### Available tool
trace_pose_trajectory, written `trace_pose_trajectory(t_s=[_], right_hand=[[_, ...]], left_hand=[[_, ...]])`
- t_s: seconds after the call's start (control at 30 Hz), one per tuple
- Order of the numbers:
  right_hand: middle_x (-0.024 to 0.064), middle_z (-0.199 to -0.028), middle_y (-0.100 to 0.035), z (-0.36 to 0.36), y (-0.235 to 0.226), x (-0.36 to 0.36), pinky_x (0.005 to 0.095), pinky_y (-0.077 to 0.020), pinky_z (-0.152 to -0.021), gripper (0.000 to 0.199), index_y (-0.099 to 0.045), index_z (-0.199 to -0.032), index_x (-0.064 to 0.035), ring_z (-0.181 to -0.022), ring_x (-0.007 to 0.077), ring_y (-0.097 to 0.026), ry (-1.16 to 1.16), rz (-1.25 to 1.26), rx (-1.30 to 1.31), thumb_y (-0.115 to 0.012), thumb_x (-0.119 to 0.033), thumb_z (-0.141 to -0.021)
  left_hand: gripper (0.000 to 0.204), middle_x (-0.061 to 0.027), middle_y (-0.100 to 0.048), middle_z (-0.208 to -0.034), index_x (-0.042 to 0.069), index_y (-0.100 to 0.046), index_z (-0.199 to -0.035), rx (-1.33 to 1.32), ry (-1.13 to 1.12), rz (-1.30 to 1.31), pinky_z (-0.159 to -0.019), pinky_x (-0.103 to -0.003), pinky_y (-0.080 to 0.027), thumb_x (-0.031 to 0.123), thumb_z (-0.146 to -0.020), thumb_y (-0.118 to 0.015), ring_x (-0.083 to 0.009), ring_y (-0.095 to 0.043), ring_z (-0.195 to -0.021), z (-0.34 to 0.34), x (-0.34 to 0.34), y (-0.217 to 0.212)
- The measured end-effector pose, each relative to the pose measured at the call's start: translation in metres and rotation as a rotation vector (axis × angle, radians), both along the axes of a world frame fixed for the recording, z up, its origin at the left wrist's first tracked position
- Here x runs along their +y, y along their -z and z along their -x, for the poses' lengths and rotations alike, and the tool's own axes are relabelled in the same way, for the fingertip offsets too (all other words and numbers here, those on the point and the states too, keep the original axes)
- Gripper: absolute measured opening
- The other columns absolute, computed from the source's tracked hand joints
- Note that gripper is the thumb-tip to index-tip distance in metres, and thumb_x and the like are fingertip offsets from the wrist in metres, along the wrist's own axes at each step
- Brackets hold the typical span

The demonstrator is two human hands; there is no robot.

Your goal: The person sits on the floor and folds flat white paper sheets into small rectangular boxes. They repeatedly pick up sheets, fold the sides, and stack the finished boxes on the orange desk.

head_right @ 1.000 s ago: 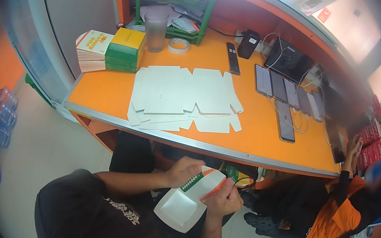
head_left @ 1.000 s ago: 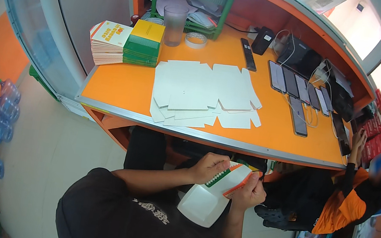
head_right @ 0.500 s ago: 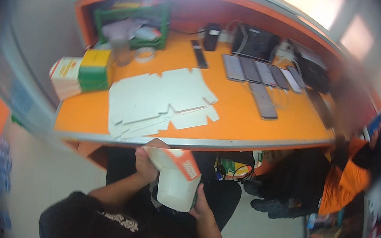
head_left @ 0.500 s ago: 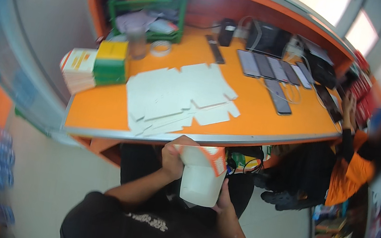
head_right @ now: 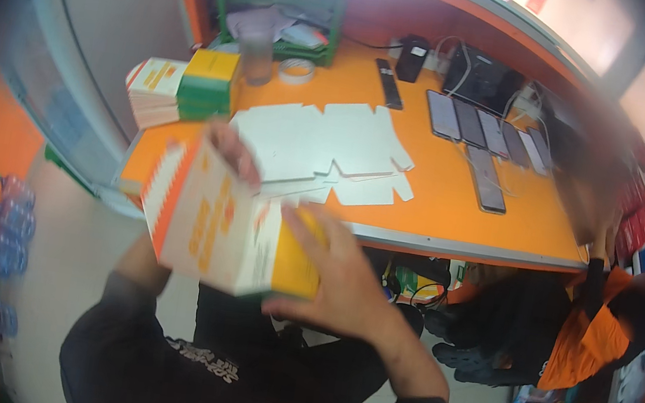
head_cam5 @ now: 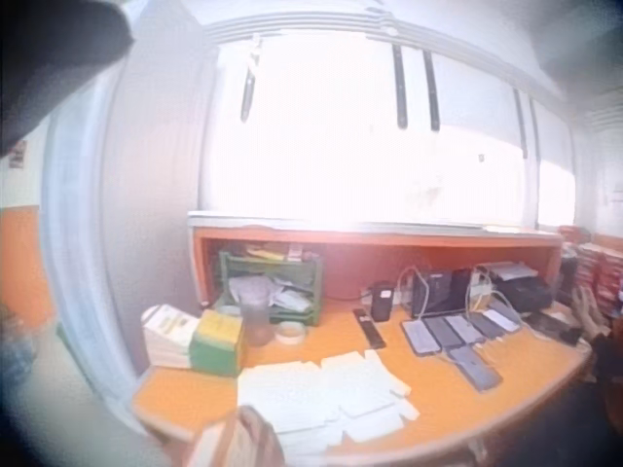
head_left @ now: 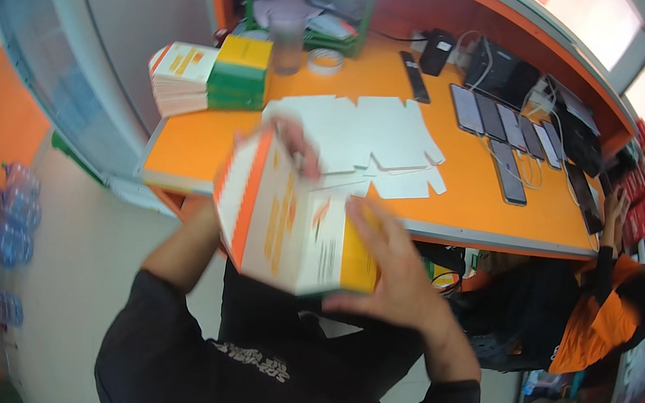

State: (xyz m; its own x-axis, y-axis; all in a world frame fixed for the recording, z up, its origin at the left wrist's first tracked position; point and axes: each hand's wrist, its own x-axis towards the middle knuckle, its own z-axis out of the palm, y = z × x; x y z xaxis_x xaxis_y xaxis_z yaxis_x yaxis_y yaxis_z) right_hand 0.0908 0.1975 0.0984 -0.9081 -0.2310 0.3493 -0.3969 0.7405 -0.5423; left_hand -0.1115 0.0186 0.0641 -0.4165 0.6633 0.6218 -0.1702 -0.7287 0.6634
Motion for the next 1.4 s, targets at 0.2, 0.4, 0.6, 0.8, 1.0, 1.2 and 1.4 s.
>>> trace_pose_trajectory(t_s=[0.2,0.4,0.6,0.8,1.0,1.2,1.4], right_hand=[[0.0232,-0.143,-0.040,0.151,-0.044,0.006,0.0468,-0.0347,-0.111,0.108,-0.033,-0.153,-0.0122,-0.133,0.0410,-0.038,-0.013,-0.091,0.320,-0.086,-0.049,-0.066],[0.0219,-0.145,-0.041,0.276,-0.063,-0.020,0.0453,-0.0319,-0.113,0.108,-0.032,-0.152,-0.0075,-0.139,0.0371,-0.034,-0.069,-0.196,0.353,-0.086,-0.048,-0.068],[0.0216,-0.145,-0.040,0.341,-0.055,-0.042,0.0466,-0.0341,-0.112,0.112,-0.030,-0.153,-0.0102,-0.136,0.0406,-0.034,-0.099,-0.199,0.218,-0.086,-0.051,-0.066],[0.0232,-0.138,-0.046,0.358,-0.048,-0.053,0.0474,-0.0363,-0.110,0.110,-0.032,-0.152,-0.0075,-0.132,0.0393,-0.040,-0.084,-0.292,0.141,-0.087,-0.049,-0.066],[0.0255,-0.135,-0.050,0.372,-0.041,-0.055,0.0462,-0.0372,-0.109,0.107,-0.036,-0.150,-0.0052,-0.129,0.0404,-0.044,-0.156,-0.232,0.087,-0.087,-0.049,-0.066],[0.0275,-0.145,-0.042,0.390,-0.037,-0.082,0.0462,-0.0318,-0.114,0.107,-0.034,-0.151,-0.0067,-0.138,0.0397,-0.037,-0.124,-0.335,-0.028,-0.075,-0.065,-0.070],[0.0263,-0.149,-0.039,0.384,-0.008,-0.107,0.0490,-0.0295,-0.115,0.100,-0.036,-0.151,-0.0125,-0.141,0.0409,-0.033,0.086,-0.484,0.023,-0.058,-0.075,-0.077]], left_hand=[[0.042,-0.0068,-0.065,-0.119,0.006,-0.060,-0.125,0.068,-0.947,0.434,-0.090,-0.030,-0.049,0.038,-0.102,-0.047,-0.0162,-0.062,-0.107,0.087,-0.064,-0.110],[0.057,-0.0086,-0.065,-0.121,0.007,-0.060,-0.129,0.051,-0.743,0.648,-0.097,-0.039,-0.049,0.053,-0.096,-0.053,-0.0184,-0.063,-0.110,0.174,-0.133,-0.148],[0.051,0.0015,-0.063,-0.085,0.010,-0.064,-0.124,0.398,-1.140,1.119,-0.067,-0.026,-0.043,0.049,-0.092,-0.060,-0.0051,-0.052,-0.074,0.217,-0.151,-0.140],[0.049,-0.0072,-0.066,-0.091,0.002,-0.062,-0.123,0.398,-1.227,0.946,-0.070,-0.027,-0.048,0.039,-0.091,-0.065,-0.0128,-0.061,-0.080,0.252,-0.156,-0.099],[0.047,-0.0128,-0.067,-0.092,0.002,-0.062,-0.121,0.579,-1.303,1.040,-0.069,-0.031,-0.051,0.038,-0.091,-0.067,-0.0168,-0.065,-0.080,0.267,-0.171,-0.082],[0.045,-0.0155,-0.068,-0.093,0.003,-0.062,-0.118,0.754,-1.338,1.293,-0.071,-0.037,-0.052,0.039,-0.090,-0.067,-0.0244,-0.066,-0.077,0.276,-0.193,-0.067],[0.043,-0.0207,-0.063,-0.116,0.005,-0.061,-0.120,1.126,-1.633,1.681,-0.088,-0.043,-0.049,0.036,-0.090,-0.066,-0.0336,-0.063,-0.103,0.241,-0.170,-0.066]])
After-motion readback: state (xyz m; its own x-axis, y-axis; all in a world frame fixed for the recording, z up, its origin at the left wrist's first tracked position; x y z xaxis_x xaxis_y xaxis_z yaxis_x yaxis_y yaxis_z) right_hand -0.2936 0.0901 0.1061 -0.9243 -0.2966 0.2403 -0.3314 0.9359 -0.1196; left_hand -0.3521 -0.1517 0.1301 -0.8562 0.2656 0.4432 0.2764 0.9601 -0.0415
